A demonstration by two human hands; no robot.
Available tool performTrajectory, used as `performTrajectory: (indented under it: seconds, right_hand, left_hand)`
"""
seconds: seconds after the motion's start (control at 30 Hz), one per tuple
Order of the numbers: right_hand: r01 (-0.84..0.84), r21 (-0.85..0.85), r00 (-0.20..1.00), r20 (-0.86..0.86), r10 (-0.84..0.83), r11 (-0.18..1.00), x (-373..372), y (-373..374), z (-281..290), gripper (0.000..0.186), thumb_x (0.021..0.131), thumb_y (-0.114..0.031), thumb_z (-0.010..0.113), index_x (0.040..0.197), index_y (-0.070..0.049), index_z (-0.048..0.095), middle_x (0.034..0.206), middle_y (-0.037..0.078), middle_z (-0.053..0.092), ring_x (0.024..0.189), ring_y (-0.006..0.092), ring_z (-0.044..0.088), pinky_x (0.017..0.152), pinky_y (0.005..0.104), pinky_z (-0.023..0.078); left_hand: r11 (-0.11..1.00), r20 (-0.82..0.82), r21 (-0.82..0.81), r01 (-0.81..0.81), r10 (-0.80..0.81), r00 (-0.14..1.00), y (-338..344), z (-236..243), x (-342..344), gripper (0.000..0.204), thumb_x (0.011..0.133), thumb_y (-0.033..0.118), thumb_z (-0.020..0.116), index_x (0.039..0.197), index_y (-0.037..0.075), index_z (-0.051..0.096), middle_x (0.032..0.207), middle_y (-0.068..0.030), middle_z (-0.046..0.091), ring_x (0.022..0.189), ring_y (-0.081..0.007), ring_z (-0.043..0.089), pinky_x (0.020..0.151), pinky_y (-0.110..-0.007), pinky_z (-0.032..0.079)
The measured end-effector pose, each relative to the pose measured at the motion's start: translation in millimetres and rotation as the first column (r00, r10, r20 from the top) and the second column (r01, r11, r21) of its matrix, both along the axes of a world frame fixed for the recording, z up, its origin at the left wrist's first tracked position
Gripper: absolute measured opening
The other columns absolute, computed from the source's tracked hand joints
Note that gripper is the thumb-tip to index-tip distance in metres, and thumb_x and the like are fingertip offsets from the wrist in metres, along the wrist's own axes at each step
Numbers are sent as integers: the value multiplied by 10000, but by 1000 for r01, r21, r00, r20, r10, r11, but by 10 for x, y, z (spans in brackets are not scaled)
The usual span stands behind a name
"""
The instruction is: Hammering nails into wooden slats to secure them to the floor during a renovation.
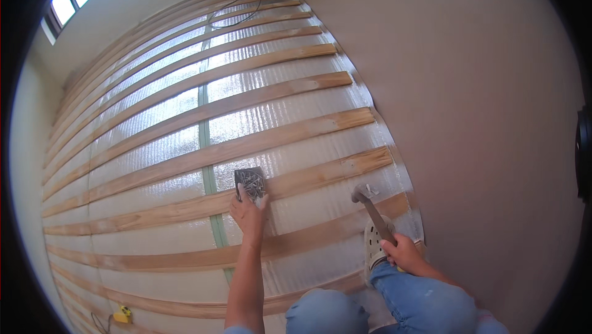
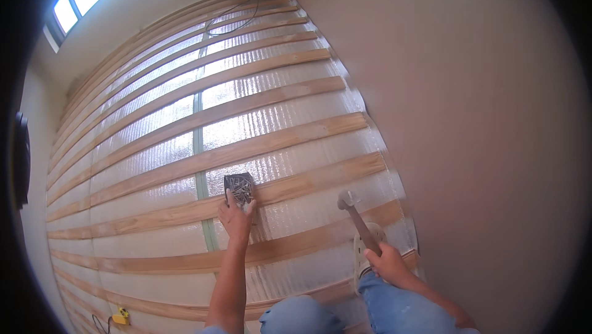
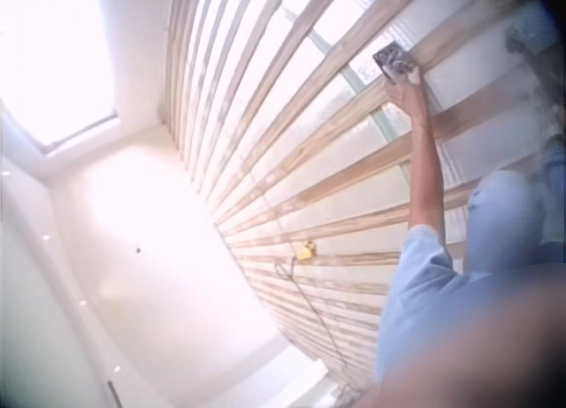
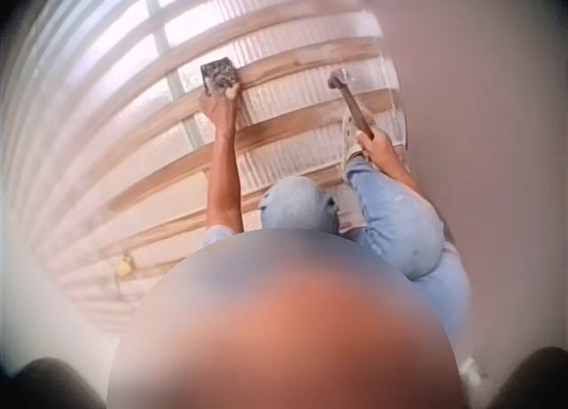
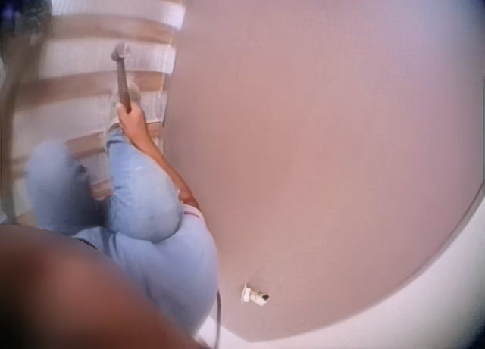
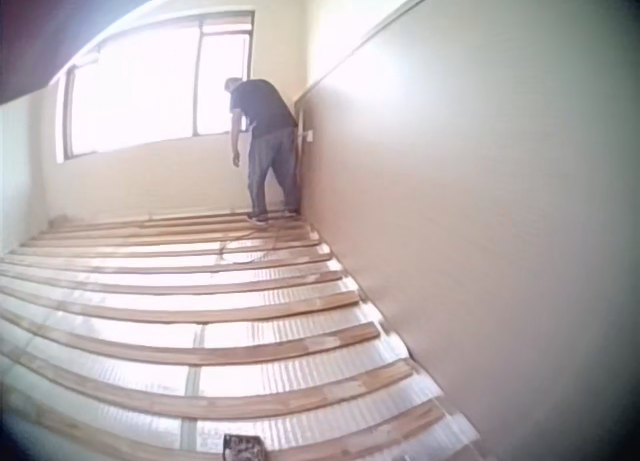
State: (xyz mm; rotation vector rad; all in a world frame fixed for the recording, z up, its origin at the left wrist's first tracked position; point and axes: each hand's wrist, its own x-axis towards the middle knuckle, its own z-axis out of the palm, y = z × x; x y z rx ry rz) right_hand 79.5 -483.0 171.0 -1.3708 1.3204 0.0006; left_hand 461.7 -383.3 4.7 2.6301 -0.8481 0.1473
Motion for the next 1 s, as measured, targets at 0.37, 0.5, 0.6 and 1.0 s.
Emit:
performTrajectory:
  seconds: [0.37,0.5,0.6,1.0]
  right_hand:
    - [-64,57,996,71,60,996,596,-413,-571,276,961,-267,591,921,5,560,653,38,557,497,107,526,451,293,436]
    - [-169,17,982,89,167,985,824,-440,-773,309,964,-283,587,973,24,567,669,49,564,500,119,533,458,298,449]
    - [-191,78,968,182,175,978,1011,-422,-910,336,961,-295,592,1009,37,574,664,55,564,503,127,542,467,305,456]
    - [-331,83,924,229,305,940,1061,-579,-1036,367,949,-289,593,1023,70,575,662,131,614,521,189,601,512,349,480]
  left_hand:
    - [980,-233,-125,154,-180,956,481,358,439,115,871,85,634,952,22,685,903,-151,663,866,-337,630,769,-427,487]
    - [956,-268,-39,291,-290,919,465,388,338,129,857,106,652,973,69,692,889,-126,660,865,-331,624,775,-426,493]
    - [942,-251,65,330,-305,919,375,385,259,153,829,105,656,977,83,689,926,-113,645,902,-321,621,791,-416,502]
    - [839,-307,212,501,-430,849,109,444,438,114,795,95,669,906,75,663,901,-104,609,923,-314,624,788,-413,517]
